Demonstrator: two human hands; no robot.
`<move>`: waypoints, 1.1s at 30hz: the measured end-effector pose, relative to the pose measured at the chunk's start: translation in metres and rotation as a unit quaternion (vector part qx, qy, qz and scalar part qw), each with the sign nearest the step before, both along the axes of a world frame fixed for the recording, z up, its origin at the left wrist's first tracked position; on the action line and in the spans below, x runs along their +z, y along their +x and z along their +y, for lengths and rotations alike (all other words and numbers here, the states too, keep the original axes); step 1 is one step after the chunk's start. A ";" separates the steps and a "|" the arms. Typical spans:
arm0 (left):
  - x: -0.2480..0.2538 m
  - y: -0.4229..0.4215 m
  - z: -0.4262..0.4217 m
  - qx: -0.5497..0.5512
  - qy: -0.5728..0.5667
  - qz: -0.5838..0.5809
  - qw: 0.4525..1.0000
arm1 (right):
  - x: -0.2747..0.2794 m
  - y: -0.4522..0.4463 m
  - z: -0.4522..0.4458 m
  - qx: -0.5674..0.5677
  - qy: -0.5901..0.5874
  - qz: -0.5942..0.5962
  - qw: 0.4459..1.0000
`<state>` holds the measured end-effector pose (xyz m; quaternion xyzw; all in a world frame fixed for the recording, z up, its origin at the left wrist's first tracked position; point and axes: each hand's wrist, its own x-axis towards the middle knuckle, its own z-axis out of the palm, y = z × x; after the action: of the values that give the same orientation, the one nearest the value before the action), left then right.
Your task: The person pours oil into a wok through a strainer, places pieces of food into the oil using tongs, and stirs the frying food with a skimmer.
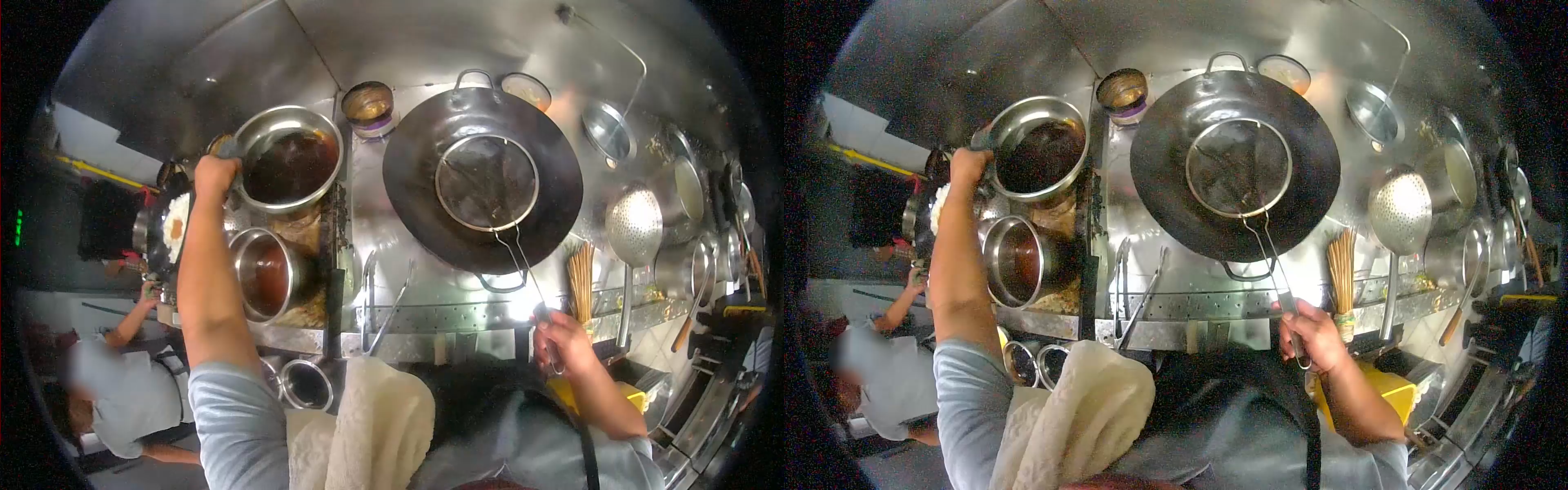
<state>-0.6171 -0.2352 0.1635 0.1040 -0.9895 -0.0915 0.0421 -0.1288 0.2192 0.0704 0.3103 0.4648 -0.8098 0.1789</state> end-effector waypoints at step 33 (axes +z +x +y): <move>0.125 0.093 0.281 -0.177 -0.296 0.025 0.938 | 0.013 0.014 0.061 0.109 0.014 0.016 0.994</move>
<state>-0.5245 0.0454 0.2881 -0.0923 -0.9728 0.1975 0.0785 -0.1153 0.2798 0.0839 0.2469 0.5097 -0.7838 0.2548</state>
